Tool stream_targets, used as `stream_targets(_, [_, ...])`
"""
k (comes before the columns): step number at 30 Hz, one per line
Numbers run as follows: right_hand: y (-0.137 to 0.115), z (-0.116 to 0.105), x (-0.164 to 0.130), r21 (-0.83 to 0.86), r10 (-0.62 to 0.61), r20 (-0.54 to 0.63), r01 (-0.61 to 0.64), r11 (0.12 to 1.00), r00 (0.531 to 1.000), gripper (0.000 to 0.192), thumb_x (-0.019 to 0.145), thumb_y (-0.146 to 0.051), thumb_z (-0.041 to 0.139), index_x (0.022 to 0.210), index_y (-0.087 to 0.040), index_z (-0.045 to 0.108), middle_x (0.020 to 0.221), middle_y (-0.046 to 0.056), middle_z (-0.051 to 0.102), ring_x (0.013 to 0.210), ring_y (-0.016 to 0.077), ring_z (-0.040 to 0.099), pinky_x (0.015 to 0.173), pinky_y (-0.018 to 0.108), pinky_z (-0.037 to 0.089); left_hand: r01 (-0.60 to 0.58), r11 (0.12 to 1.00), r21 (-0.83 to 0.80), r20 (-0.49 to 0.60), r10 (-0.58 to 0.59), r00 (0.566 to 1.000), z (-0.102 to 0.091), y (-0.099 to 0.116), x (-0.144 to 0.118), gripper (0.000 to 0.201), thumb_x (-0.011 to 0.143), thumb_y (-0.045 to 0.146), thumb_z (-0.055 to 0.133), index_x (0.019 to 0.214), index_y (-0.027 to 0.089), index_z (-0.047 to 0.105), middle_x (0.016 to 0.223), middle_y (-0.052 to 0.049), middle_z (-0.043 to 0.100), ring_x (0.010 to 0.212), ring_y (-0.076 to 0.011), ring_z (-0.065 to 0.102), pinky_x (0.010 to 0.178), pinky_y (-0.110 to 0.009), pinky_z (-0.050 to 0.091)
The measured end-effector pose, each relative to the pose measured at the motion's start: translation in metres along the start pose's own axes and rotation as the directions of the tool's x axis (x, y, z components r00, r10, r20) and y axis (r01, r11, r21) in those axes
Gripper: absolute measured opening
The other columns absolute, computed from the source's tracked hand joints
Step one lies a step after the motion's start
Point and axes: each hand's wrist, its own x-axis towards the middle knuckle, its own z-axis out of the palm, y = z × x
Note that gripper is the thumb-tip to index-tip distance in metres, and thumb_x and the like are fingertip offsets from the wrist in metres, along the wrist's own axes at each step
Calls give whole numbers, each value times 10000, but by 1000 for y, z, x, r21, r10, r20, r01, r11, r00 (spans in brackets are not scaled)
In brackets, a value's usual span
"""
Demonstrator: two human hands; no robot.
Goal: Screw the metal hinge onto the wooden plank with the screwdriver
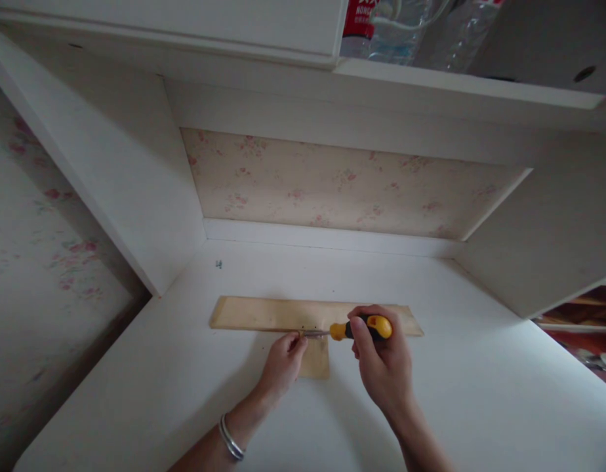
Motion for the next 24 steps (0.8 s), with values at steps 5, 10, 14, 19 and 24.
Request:
stream_targets(5, [-8, -10, -15, -70, 22, 37, -19, 997, 999, 246, 860, -339, 545, 1055, -197, 496, 967, 87, 640, 650, 136, 615, 436, 205, 474, -132, 988, 85, -90, 140, 986, -4, -2, 2, 325, 828, 447, 456, 673, 169, 520, 556, 43, 421, 503, -105, 409, 479, -219, 291])
stream_targets(10, [-25, -26, -21, -431, -86, 162, 149, 890, 983, 336, 888, -411, 500, 1143, -193, 480, 891, 68, 669, 470, 115, 577, 391, 210, 428, -220, 958, 181, -105, 242, 965, -7, -4, 1, 307, 858, 406, 435, 681, 173, 527, 588, 24, 485, 565, -122, 436, 529, -222, 295])
stream_targets(14, [-34, -37, -22, -709, -111, 205, 226, 668, 972, 405, 889, -531, 440, 1060, -171, 507, 525, -13, 590, 373, 182, 554, 359, 251, 363, -218, 956, 197, -112, 243, 964, -8, -4, 0, 309, 863, 411, 436, 693, 175, 542, 608, 13, 517, 576, -131, 455, 536, -225, 296])
stream_targets(19, [-49, -45, -21, -657, -160, 331, 349, 668, 930, 303, 919, -433, 414, 1085, -196, 501, 700, 28, 660, 535, 188, 632, 439, 258, 430, -238, 952, 195, -93, 259, 961, -8, 0, -4, 318, 875, 415, 424, 690, 178, 528, 615, 13, 512, 586, -136, 462, 539, -228, 292])
stream_targets(24, [-57, -47, -24, -609, -193, 434, 444, 657, 880, 293, 906, -419, 443, 1100, -209, 506, 841, 57, 676, 627, 183, 652, 491, 259, 462, -250, 934, 256, -77, 277, 958, -9, 5, -9, 328, 883, 418, 410, 678, 182, 507, 592, 17, 498, 569, -135, 458, 538, -233, 277])
